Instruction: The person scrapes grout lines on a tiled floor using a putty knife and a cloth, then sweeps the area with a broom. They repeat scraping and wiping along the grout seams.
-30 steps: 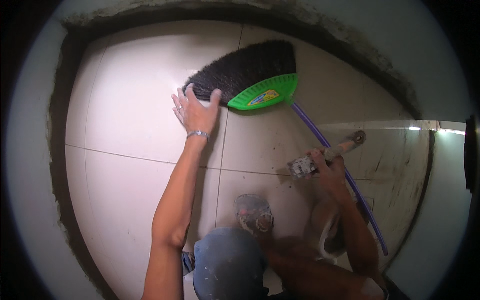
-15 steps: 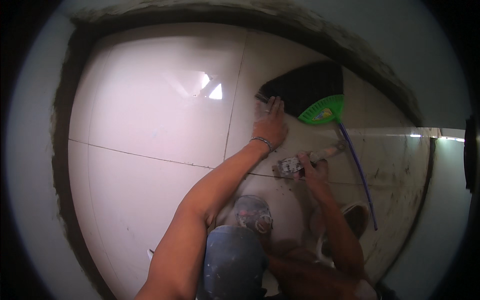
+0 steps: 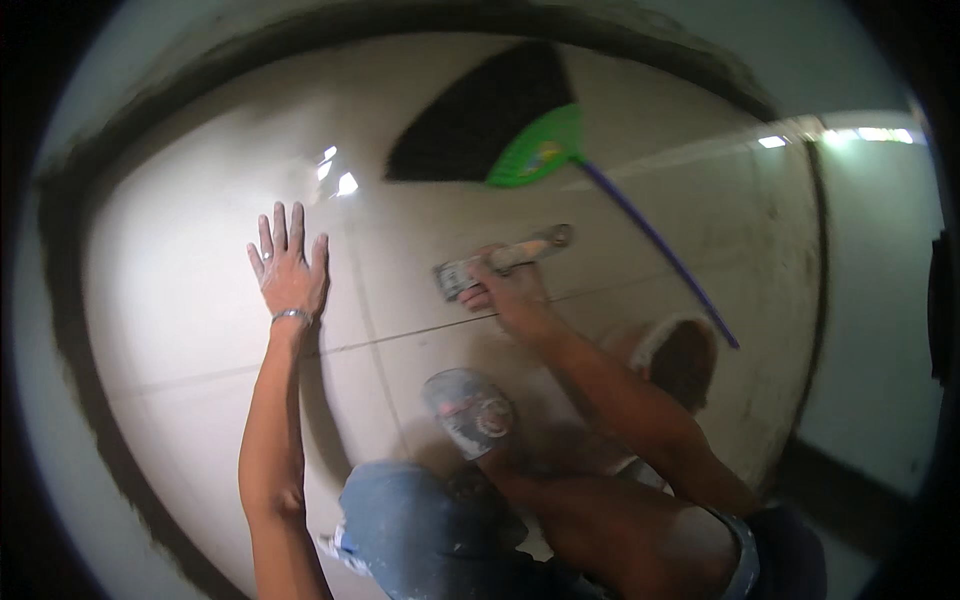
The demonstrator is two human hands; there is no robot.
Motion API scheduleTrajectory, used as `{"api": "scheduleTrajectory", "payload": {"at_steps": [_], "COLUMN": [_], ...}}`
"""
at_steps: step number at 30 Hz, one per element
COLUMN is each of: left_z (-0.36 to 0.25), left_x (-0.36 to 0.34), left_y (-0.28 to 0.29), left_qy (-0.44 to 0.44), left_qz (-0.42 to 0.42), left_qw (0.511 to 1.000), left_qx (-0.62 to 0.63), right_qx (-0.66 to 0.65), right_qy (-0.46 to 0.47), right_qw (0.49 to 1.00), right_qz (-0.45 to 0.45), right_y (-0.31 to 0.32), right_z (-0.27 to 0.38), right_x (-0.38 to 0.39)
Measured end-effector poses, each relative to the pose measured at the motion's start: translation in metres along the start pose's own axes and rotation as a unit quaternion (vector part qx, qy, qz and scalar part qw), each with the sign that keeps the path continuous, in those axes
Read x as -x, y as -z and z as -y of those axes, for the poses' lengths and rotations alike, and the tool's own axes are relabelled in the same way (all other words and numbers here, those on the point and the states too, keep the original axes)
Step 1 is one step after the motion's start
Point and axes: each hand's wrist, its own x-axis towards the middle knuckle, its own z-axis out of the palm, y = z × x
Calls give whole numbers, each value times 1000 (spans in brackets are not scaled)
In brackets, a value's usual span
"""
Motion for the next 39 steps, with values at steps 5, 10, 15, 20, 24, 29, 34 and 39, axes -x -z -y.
{"api": "scheduleTrajectory", "payload": {"at_steps": [5, 10, 15, 20, 24, 29, 34, 39], "left_z": [26, 25, 22, 22, 24, 29, 25, 24], "left_x": [4, 2, 4, 3, 1, 4, 3, 2], "left_y": [0, 1, -2, -3, -5, -7, -10, -13], "left_qy": [93, 87, 84, 84, 83, 83, 78, 78], "left_qz": [-9, -36, -47, -46, -51, -59, -67, -74], "left_qw": [996, 994, 994, 994, 994, 994, 994, 993], "left_qx": [-7, 59, 48, 53, 43, 40, 45, 51], "right_qx": [16, 8, 225, 284, 317, 489, 515, 498], "right_qy": [71, 112, 202, 187, 145, 158, 191, 196], "right_qw": [997, 993, 953, 933, 906, 799, 759, 776], "right_qz": [1, -27, -8, 120, 241, 311, 350, 334], "right_y": [-63, -104, -93, -90, -113, -134, -120, -117], "right_z": [6, -8, -4, 65, 109, 128, 97, 101], "right_x": [-32, -57, -84, -155, -184, -169, -166, -166]}}
